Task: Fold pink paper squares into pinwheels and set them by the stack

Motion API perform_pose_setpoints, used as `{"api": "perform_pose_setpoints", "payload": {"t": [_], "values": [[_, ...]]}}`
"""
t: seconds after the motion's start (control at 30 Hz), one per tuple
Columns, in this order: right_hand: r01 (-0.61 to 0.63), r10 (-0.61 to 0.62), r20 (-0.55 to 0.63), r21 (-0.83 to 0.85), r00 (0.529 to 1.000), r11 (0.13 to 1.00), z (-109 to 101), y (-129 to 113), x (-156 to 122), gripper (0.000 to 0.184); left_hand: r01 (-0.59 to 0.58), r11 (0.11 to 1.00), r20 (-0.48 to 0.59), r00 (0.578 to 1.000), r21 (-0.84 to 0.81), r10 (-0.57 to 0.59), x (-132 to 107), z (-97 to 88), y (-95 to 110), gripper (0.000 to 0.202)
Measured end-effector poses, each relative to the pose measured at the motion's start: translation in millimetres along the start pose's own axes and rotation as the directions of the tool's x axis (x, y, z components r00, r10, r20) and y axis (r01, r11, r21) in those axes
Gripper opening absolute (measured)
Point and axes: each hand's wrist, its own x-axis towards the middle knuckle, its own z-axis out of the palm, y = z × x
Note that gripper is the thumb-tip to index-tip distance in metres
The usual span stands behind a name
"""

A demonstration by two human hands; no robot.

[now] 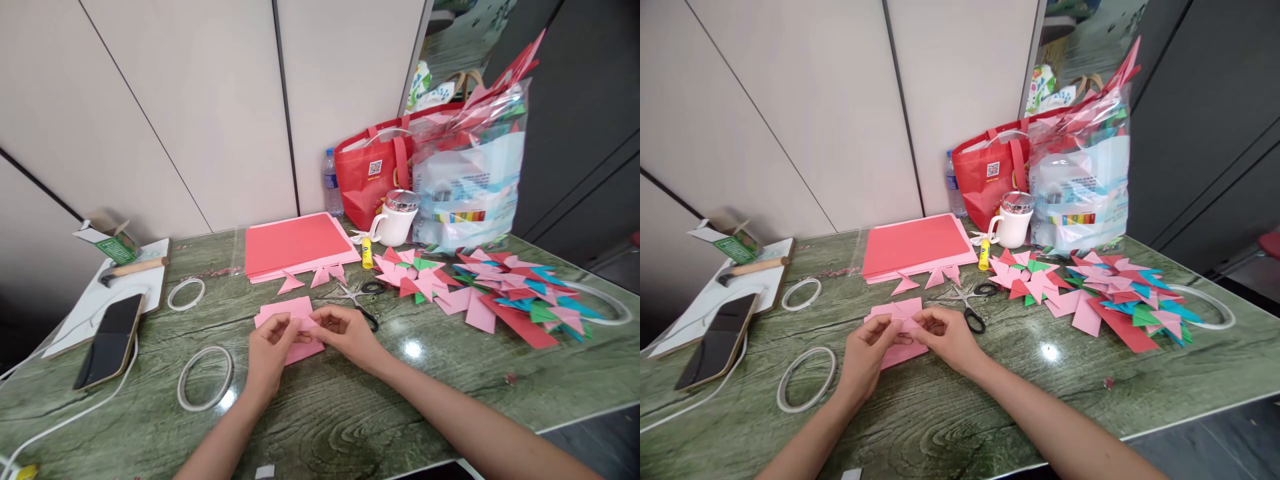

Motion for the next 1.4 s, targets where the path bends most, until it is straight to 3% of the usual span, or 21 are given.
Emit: {"api": "perform_pose_setpoints", "payload": {"t": [0.17,0.47,0.77,1.1,1.3,1.4], "values": [[0.095,-0.095,0.006,-0.13,0.995,0.987,-1.9,0.0,-0.2,0.014,0.014,0.997,0.103,0.994,0.078,-0.022,0.1,-1.8,-0.5,0.013],[0.013,-0.027,-0.072,-0.182,0.997,0.983,-1.0,-0.5,-0.5,0.02,0.037,0.999,0.084,0.996,0.0,-0.037,0.9,-2.2,-4.4,0.016],[0.061,-0.07,-0.049,-0.179,0.996,0.982,-1.4,-7.6,-0.7,0.019,0.045,0.999,0.119,0.992,-0.004,-0.044,0.2,-2.7,-2.8,0.021],[0.112,-0.124,-0.037,-0.234,0.992,0.966,-0.7,-8.0,-1.9,0.017,0.006,0.999,0.107,0.994,0.032,-0.009,2.6,-5.3,-5.5,0.01],[0.126,-0.123,0.025,-0.229,0.992,0.965,-0.8,-7.7,-3.4,0.019,-0.114,0.99,0.158,0.982,0.088,0.1,-2.3,-6.4,-4.8,0.009],[0.124,-0.12,0.033,-0.206,0.992,0.971,-1.6,-5.4,-2.8,0.021,-0.11,0.99,0.161,0.982,0.088,0.095,-4.0,-4.9,-3.3,0.011]]}}
